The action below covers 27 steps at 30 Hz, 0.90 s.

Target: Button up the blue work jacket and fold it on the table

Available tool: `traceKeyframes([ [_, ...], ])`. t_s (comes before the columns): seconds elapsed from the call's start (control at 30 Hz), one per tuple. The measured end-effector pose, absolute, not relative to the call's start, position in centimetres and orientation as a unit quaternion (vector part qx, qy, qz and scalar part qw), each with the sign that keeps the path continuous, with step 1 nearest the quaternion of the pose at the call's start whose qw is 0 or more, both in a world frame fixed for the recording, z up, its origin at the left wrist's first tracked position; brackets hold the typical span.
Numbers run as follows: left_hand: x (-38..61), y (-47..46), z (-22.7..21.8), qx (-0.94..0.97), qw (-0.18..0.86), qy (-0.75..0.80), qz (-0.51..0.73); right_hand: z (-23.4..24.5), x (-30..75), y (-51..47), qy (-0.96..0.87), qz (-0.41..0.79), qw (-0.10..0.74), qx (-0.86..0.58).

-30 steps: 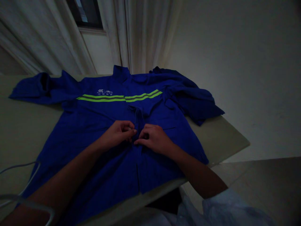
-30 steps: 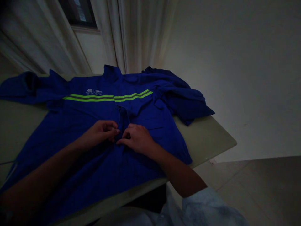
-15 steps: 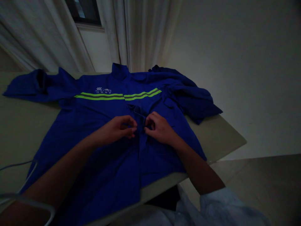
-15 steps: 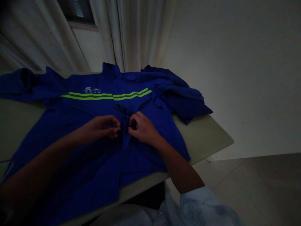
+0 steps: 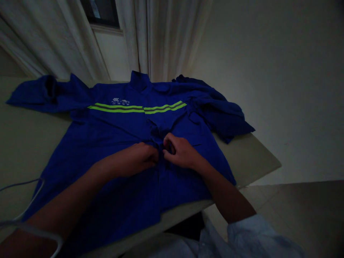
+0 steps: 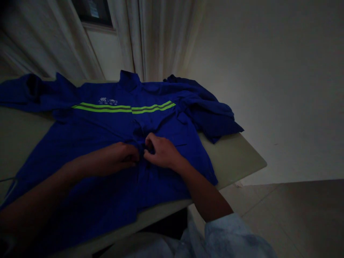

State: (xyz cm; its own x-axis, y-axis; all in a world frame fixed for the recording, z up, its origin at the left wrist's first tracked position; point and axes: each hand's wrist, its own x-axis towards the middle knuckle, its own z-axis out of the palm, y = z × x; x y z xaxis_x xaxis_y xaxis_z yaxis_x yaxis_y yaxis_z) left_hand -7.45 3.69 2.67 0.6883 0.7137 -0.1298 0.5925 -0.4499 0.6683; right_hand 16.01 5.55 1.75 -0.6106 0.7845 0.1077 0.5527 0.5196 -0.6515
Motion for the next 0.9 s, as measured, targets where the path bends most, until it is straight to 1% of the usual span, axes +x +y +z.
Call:
traceKeyframes([
  [0.13, -8.0, 4.1, 2.9, 0.818, 0.391, 0.411, 0.091, 1.5, 15.5, 4.7, -0.885, 0.227, 0.112, -0.39],
  [0.23, -8.0, 4.1, 2.8, 0.819, 0.385, 0.416, 0.09, 1.5, 15.5, 4.4, -0.891, 0.212, 0.084, -0.393],
  [0.33, -7.9, 3.9, 2.8, 0.826, 0.371, 0.416, 0.087, 1.7, 15.8, 4.8, -0.882, 0.262, 0.11, -0.375],
  [0.5, -7.8, 3.9, 3.3, 0.834, 0.326, 0.434, 0.101, 1.9, 16.3, 5.7, -0.795, 0.461, 0.183, -0.35],
  [0.57, -7.9, 3.8, 3.4, 0.836, 0.317, 0.433, 0.116, 2.1, 16.3, 5.7, -0.764, 0.503, 0.21, -0.344],
  [0.63, -8.0, 3.8, 3.6, 0.834, 0.318, 0.431, 0.131, 2.2, 16.2, 5.6, -0.754, 0.515, 0.223, -0.341],
  [0.7, -8.0, 3.6, 3.7, 0.83, 0.324, 0.432, 0.141, 2.4, 16.1, 5.5, -0.76, 0.508, 0.219, -0.341],
  [0.8, -8.1, 3.4, 4.2, 0.831, 0.324, 0.43, 0.138, 2.6, 16.1, 5.4, -0.782, 0.471, 0.212, -0.35],
  [0.9, -8.1, 3.2, 4.6, 0.837, 0.327, 0.417, 0.137, 2.6, 15.9, 5.3, -0.792, 0.427, 0.237, -0.367],
])
